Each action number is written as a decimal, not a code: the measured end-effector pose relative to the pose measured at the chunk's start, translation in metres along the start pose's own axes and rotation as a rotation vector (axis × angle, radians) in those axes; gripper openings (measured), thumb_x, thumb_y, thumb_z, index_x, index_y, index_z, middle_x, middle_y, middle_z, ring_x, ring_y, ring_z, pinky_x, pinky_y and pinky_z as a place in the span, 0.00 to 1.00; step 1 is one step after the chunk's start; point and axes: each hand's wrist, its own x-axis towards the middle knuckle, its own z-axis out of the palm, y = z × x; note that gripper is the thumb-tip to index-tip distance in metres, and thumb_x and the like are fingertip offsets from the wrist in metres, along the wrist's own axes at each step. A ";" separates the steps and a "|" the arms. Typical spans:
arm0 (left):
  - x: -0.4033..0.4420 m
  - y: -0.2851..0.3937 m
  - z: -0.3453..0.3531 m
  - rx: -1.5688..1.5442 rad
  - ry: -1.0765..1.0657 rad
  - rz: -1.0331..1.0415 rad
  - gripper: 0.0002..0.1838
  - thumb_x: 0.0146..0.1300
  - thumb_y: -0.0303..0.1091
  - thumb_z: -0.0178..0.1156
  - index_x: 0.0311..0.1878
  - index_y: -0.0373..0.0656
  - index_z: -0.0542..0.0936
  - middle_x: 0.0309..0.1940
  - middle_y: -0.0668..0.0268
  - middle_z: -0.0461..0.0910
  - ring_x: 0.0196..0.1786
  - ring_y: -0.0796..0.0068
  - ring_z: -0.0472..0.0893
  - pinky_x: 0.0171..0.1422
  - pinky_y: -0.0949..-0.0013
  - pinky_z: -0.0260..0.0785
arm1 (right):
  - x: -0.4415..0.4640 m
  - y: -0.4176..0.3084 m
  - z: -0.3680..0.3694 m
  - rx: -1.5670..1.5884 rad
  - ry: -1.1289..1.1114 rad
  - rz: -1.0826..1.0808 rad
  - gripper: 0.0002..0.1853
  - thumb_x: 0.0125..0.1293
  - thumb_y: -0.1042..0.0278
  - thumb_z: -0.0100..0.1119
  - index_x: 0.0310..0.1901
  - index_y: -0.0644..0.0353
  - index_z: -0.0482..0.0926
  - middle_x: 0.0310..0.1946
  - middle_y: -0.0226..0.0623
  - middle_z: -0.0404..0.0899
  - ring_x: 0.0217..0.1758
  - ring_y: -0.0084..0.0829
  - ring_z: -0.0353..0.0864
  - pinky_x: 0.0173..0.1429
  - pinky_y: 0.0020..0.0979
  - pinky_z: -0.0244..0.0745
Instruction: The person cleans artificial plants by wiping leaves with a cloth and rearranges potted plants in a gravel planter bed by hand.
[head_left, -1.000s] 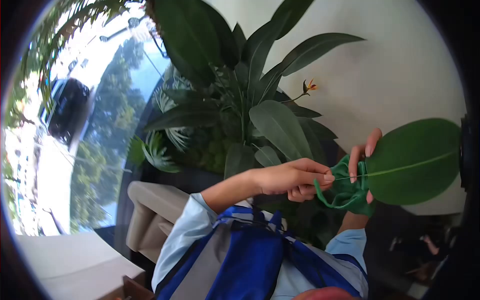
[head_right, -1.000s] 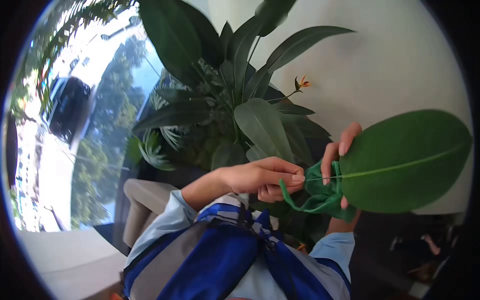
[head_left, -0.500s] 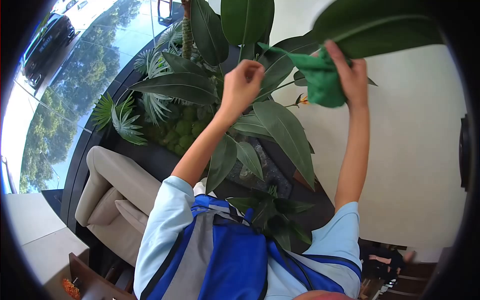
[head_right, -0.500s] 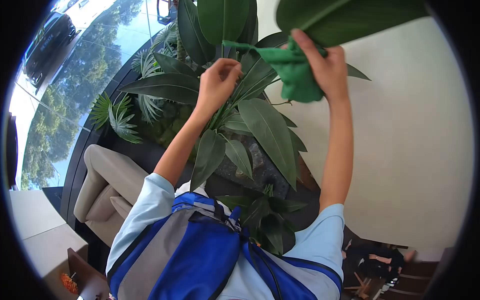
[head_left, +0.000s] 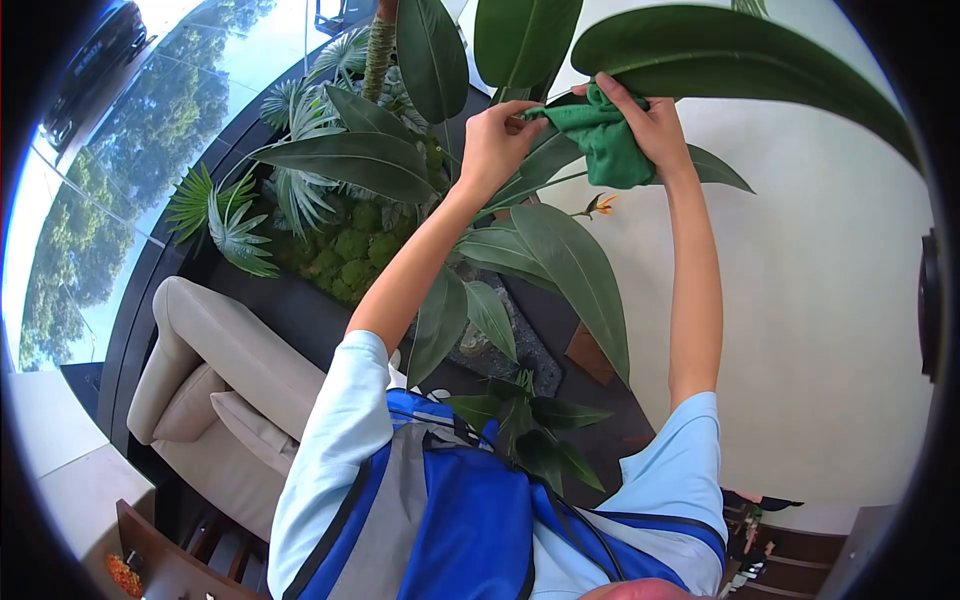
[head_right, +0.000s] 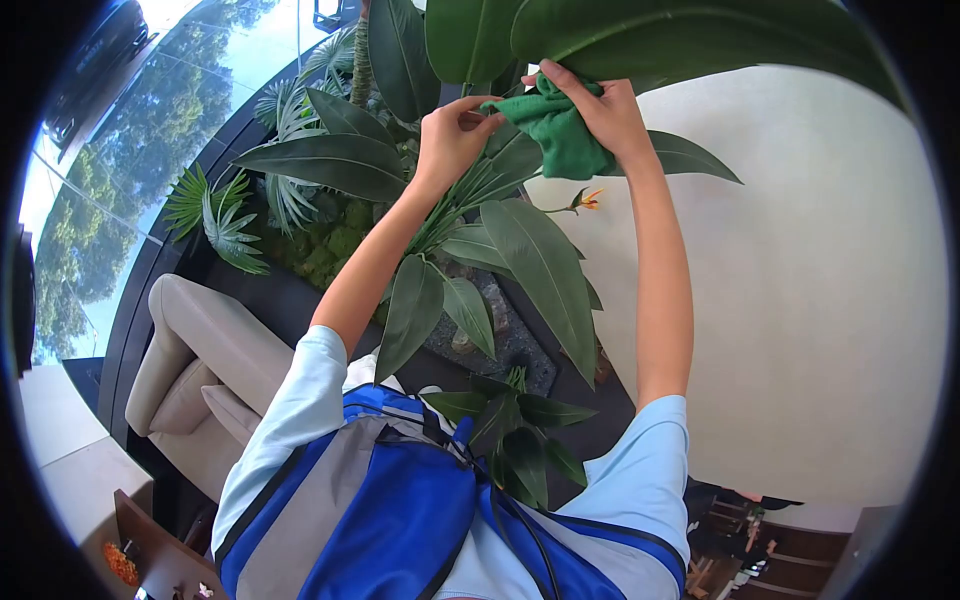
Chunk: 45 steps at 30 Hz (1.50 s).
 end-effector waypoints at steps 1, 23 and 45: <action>0.002 -0.002 0.000 -0.018 -0.019 0.020 0.16 0.59 0.32 0.72 0.51 0.41 0.87 0.34 0.60 0.89 0.39 0.77 0.88 0.46 0.71 0.78 | -0.001 0.000 0.000 0.000 -0.006 0.001 0.13 0.73 0.64 0.63 0.49 0.67 0.82 0.38 0.40 0.88 0.45 0.30 0.89 0.47 0.30 0.85; 0.008 -0.014 0.001 -0.057 0.051 0.066 0.12 0.60 0.30 0.71 0.46 0.36 0.88 0.37 0.58 0.90 0.42 0.72 0.89 0.51 0.71 0.81 | -0.009 -0.039 -0.006 -0.010 0.028 0.120 0.16 0.73 0.59 0.63 0.47 0.66 0.83 0.39 0.45 0.88 0.38 0.31 0.89 0.39 0.32 0.87; 0.011 -0.023 0.005 0.003 0.059 0.120 0.15 0.59 0.38 0.73 0.46 0.40 0.89 0.35 0.58 0.89 0.38 0.71 0.89 0.48 0.70 0.79 | 0.000 -0.032 -0.011 -0.127 0.010 0.090 0.17 0.76 0.57 0.59 0.51 0.64 0.82 0.44 0.44 0.89 0.43 0.27 0.87 0.48 0.29 0.83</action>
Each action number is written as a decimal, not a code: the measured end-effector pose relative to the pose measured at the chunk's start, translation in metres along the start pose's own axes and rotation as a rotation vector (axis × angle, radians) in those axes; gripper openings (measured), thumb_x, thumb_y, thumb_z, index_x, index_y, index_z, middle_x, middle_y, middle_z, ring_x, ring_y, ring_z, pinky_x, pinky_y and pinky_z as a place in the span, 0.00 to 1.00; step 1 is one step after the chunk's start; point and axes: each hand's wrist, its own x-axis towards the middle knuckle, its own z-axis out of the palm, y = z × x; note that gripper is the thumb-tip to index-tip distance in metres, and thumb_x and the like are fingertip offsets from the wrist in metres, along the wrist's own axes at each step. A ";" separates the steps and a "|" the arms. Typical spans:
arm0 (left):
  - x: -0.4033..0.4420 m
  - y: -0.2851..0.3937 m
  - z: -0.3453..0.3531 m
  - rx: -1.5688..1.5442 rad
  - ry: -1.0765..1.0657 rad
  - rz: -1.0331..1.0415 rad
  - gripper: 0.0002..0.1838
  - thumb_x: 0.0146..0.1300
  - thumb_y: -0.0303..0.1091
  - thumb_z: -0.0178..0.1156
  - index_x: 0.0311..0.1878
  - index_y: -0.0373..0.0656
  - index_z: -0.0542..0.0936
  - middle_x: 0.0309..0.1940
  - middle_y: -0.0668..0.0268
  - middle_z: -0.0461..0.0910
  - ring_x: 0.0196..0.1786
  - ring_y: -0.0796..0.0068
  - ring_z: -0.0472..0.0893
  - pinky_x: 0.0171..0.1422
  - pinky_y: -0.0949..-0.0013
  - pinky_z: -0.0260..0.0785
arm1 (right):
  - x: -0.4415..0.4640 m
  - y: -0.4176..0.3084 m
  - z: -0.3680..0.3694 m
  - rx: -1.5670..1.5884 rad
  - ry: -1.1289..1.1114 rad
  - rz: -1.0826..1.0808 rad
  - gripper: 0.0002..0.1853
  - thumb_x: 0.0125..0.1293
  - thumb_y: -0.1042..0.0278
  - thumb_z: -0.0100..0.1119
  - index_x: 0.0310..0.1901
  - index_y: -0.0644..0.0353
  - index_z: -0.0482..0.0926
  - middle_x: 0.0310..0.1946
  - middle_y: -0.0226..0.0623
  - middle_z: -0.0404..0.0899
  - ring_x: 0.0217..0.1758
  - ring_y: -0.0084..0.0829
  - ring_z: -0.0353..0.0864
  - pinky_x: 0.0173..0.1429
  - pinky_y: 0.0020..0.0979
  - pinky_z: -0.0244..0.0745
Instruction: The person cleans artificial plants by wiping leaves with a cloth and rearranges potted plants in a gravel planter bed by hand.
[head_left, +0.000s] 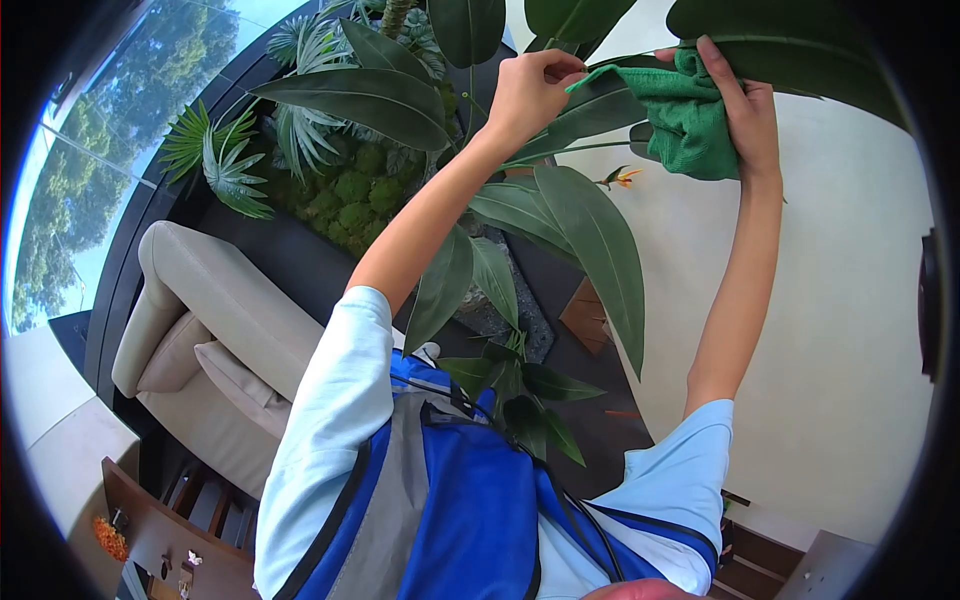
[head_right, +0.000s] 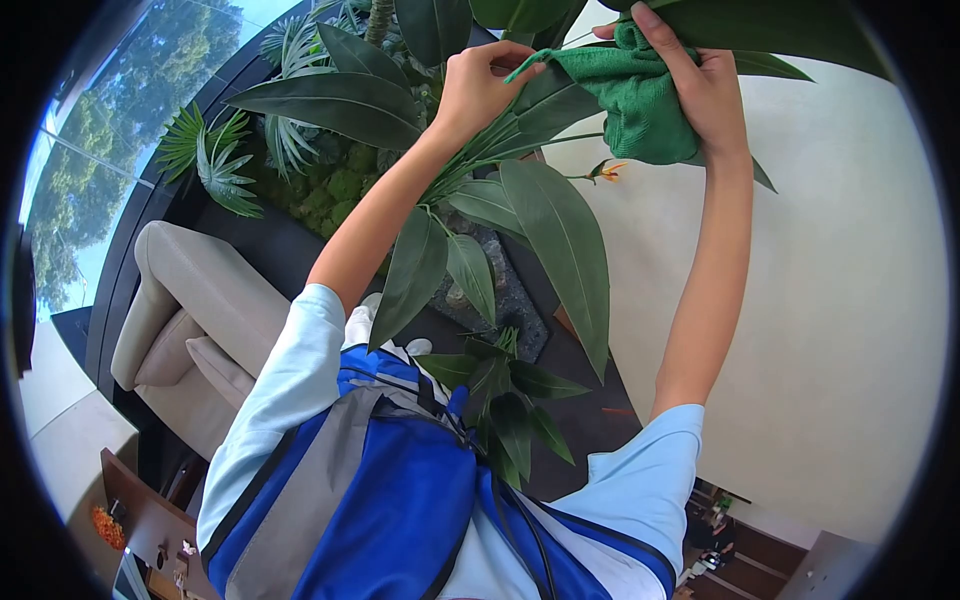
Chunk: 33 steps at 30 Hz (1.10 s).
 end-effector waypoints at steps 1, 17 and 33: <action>0.000 0.000 0.000 0.000 0.002 -0.008 0.15 0.60 0.38 0.73 0.46 0.40 0.89 0.35 0.58 0.89 0.38 0.71 0.89 0.48 0.70 0.79 | -0.001 -0.001 0.001 0.024 -0.007 0.011 0.17 0.76 0.57 0.59 0.51 0.64 0.82 0.43 0.44 0.89 0.42 0.27 0.87 0.47 0.30 0.84; 0.000 0.001 0.000 0.056 -0.026 -0.065 0.15 0.59 0.38 0.74 0.45 0.39 0.89 0.34 0.57 0.89 0.38 0.74 0.88 0.48 0.70 0.80 | 0.013 0.026 0.005 -0.003 0.042 0.008 0.14 0.70 0.59 0.68 0.48 0.61 0.86 0.37 0.32 0.87 0.39 0.22 0.84 0.45 0.27 0.79; 0.003 -0.008 0.002 0.061 -0.139 -0.061 0.15 0.62 0.38 0.71 0.47 0.38 0.88 0.32 0.60 0.89 0.36 0.74 0.89 0.46 0.70 0.79 | 0.041 0.025 -0.011 -0.374 0.025 -0.344 0.13 0.72 0.61 0.66 0.51 0.59 0.87 0.38 0.24 0.86 0.40 0.16 0.78 0.49 0.22 0.72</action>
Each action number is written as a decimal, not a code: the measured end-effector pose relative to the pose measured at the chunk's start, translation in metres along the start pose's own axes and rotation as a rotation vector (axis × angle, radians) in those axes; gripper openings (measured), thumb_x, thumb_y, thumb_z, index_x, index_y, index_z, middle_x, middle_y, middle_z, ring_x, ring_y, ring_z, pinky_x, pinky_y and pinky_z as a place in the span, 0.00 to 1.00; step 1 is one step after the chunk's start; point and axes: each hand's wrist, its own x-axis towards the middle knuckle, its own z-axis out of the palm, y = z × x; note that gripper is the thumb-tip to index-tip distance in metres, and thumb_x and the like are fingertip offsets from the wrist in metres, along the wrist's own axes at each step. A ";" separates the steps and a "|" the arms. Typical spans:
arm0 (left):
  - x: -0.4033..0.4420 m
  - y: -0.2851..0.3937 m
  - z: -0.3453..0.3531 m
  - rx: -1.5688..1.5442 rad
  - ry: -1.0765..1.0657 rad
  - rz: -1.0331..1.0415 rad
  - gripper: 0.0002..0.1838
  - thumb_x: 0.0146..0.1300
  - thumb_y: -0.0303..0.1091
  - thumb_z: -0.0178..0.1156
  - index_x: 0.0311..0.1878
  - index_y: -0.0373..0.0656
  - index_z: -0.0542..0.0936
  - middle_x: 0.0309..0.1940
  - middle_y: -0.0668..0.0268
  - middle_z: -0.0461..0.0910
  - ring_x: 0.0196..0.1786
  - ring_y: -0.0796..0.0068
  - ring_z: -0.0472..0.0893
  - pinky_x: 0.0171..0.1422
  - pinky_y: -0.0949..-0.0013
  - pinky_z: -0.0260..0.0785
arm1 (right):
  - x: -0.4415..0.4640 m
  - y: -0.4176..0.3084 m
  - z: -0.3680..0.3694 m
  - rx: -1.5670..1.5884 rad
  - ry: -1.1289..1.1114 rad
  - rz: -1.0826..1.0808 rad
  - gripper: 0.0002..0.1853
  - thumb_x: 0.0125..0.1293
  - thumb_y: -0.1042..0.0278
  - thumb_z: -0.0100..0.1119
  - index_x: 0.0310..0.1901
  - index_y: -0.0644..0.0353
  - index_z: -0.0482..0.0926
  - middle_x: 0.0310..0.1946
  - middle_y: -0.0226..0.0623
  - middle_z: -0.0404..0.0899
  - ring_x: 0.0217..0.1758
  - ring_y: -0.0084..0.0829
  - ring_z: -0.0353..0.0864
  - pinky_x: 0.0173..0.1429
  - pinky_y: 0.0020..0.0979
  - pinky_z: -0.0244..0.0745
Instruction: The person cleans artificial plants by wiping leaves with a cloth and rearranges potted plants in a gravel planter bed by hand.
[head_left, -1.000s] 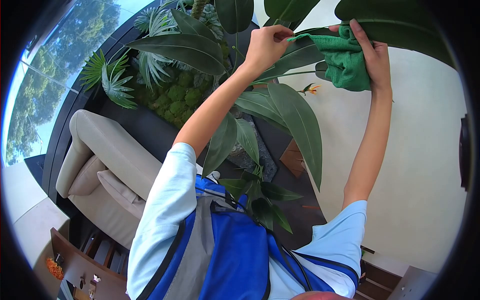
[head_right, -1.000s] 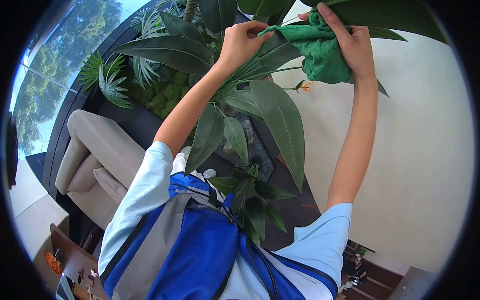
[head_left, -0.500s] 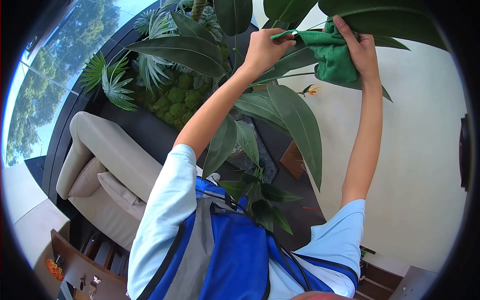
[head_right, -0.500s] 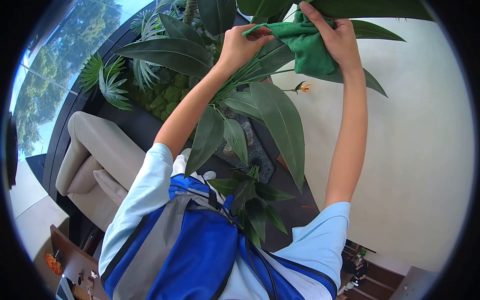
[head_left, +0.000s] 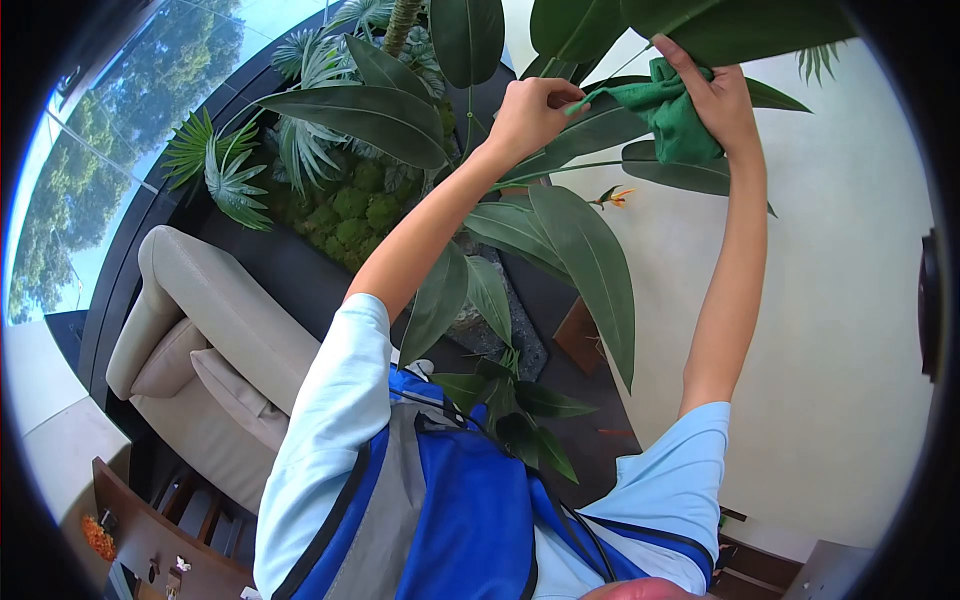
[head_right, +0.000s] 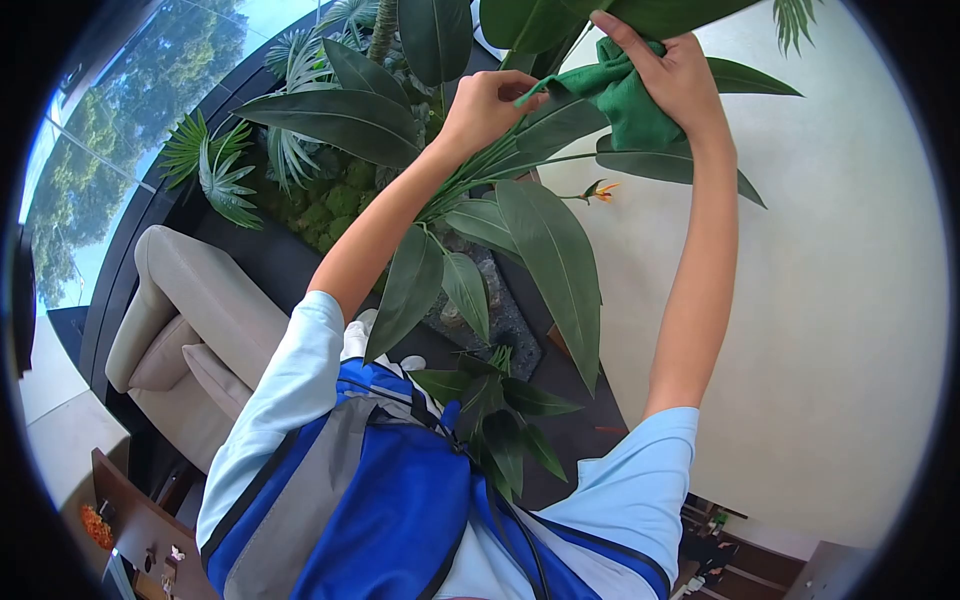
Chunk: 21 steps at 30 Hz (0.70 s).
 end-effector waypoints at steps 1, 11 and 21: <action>0.000 0.001 0.000 -0.038 -0.014 0.006 0.15 0.63 0.38 0.71 0.47 0.37 0.88 0.32 0.60 0.89 0.36 0.74 0.89 0.46 0.70 0.79 | 0.003 -0.006 -0.003 -0.040 -0.057 0.069 0.13 0.72 0.61 0.66 0.51 0.58 0.88 0.37 0.24 0.86 0.39 0.16 0.78 0.48 0.22 0.72; -0.002 -0.002 -0.001 -0.036 -0.017 0.112 0.13 0.62 0.30 0.69 0.48 0.34 0.87 0.36 0.59 0.90 0.42 0.73 0.90 0.50 0.72 0.80 | -0.025 0.022 0.036 -0.155 -0.195 0.046 0.20 0.68 0.48 0.67 0.49 0.58 0.87 0.38 0.39 0.89 0.40 0.35 0.84 0.50 0.33 0.77; -0.006 0.007 -0.005 -0.111 -0.067 -0.021 0.15 0.61 0.33 0.71 0.47 0.33 0.87 0.36 0.56 0.90 0.41 0.71 0.90 0.49 0.71 0.80 | -0.069 0.066 0.080 0.000 -0.058 -0.004 0.11 0.71 0.64 0.65 0.48 0.60 0.87 0.40 0.38 0.89 0.43 0.37 0.86 0.51 0.33 0.77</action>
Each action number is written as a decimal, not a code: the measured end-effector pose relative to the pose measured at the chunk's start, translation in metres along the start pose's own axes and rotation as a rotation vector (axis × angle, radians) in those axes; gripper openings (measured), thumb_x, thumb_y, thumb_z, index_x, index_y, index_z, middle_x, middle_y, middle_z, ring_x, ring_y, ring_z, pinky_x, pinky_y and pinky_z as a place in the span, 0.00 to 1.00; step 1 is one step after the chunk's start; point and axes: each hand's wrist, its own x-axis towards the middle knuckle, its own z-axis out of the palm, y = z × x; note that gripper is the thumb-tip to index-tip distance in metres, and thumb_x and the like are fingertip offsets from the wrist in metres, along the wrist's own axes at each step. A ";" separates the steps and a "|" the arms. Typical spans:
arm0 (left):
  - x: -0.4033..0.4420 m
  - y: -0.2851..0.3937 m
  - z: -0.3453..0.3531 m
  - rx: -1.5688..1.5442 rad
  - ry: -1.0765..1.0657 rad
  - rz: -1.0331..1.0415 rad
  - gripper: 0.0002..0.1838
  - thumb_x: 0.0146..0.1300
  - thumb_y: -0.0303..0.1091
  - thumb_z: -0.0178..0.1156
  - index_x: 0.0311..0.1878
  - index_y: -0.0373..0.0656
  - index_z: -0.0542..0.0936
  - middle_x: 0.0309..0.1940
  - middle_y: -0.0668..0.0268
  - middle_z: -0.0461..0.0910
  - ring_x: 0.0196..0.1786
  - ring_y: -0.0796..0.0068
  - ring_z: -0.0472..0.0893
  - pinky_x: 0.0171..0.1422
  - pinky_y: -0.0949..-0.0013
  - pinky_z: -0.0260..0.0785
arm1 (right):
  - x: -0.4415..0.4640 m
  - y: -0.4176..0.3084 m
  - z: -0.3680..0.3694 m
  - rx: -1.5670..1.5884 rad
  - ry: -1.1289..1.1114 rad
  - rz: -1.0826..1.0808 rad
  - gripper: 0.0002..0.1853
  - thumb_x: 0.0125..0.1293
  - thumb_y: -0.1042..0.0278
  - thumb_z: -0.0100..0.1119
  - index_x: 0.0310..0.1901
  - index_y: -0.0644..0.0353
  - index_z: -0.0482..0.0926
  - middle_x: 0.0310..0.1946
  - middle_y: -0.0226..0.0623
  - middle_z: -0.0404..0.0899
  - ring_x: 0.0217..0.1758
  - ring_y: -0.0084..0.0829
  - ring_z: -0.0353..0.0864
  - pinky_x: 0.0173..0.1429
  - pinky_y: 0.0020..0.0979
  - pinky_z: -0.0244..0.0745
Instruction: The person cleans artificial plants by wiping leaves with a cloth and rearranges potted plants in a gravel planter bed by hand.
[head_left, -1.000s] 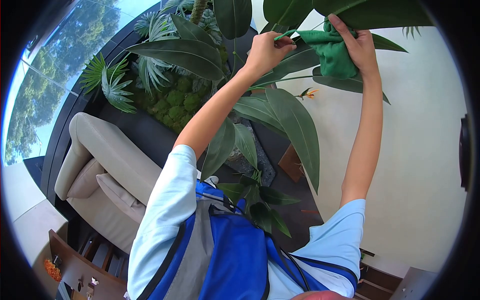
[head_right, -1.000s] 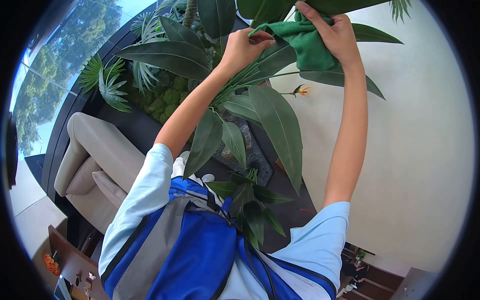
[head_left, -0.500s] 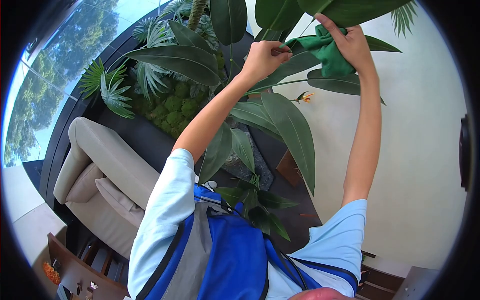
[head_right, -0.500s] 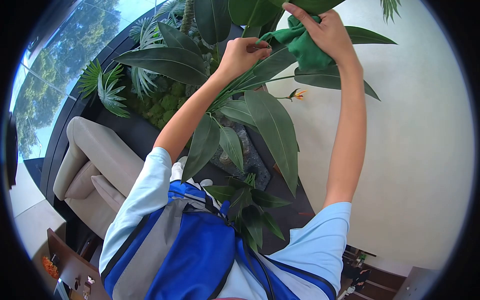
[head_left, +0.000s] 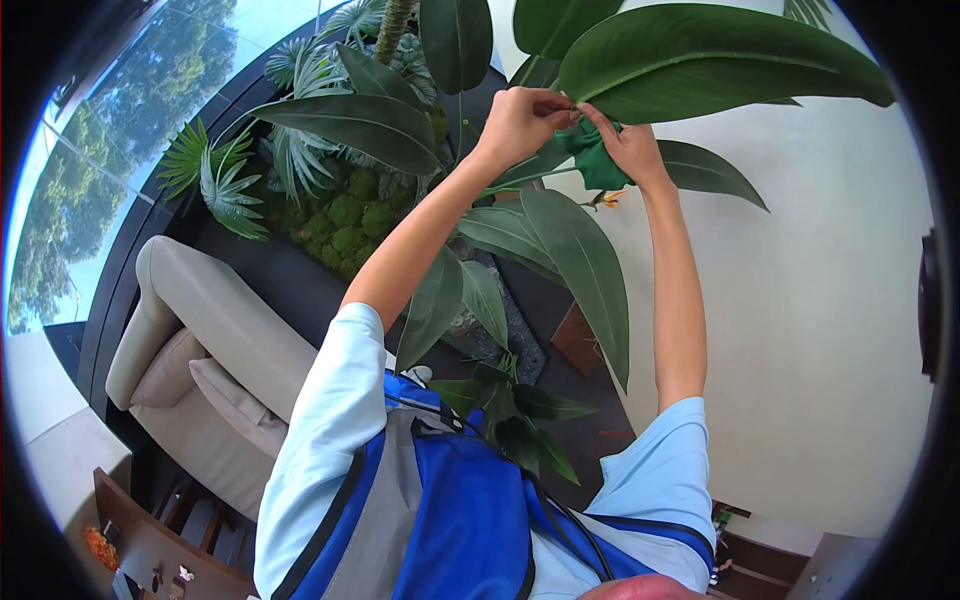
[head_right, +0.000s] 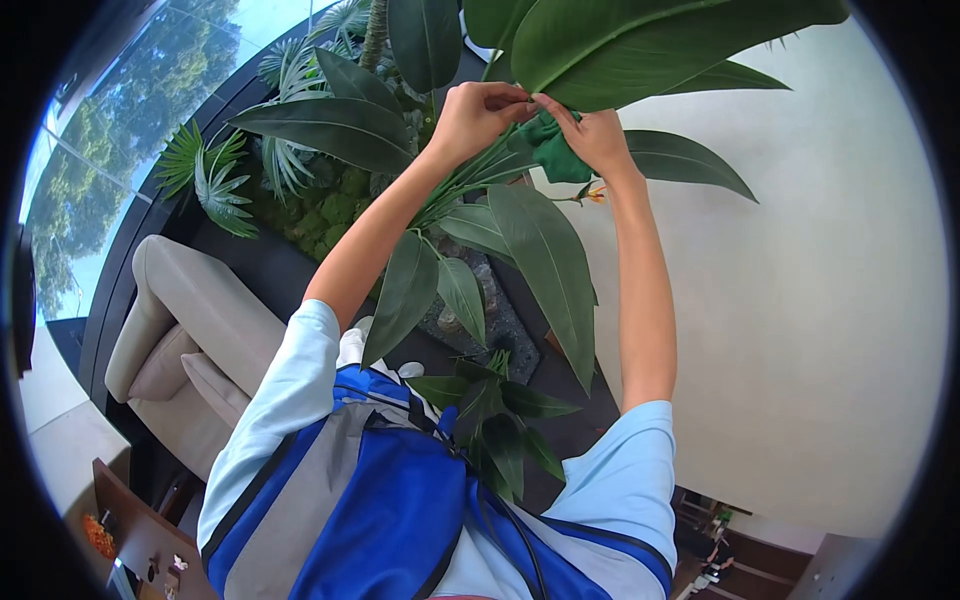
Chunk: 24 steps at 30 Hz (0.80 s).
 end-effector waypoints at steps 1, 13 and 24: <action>0.000 0.001 0.000 0.001 0.001 -0.006 0.15 0.61 0.34 0.72 0.47 0.33 0.87 0.36 0.56 0.90 0.41 0.72 0.90 0.48 0.71 0.80 | -0.002 0.003 -0.001 -0.038 0.002 -0.033 0.10 0.71 0.64 0.65 0.49 0.59 0.87 0.40 0.38 0.89 0.43 0.38 0.86 0.50 0.33 0.77; 0.013 -0.007 0.004 -0.057 -0.040 -0.091 0.13 0.64 0.30 0.68 0.48 0.32 0.87 0.38 0.60 0.90 0.42 0.75 0.89 0.53 0.73 0.79 | 0.002 -0.018 -0.011 0.075 0.065 0.171 0.16 0.62 0.55 0.74 0.44 0.58 0.89 0.40 0.37 0.89 0.44 0.33 0.87 0.49 0.32 0.79; 0.007 -0.004 0.001 0.176 0.030 0.078 0.13 0.63 0.31 0.69 0.46 0.32 0.87 0.30 0.53 0.88 0.32 0.69 0.89 0.40 0.69 0.79 | 0.009 -0.024 0.005 0.209 0.219 0.245 0.16 0.58 0.59 0.78 0.39 0.64 0.89 0.31 0.33 0.89 0.32 0.21 0.84 0.40 0.26 0.78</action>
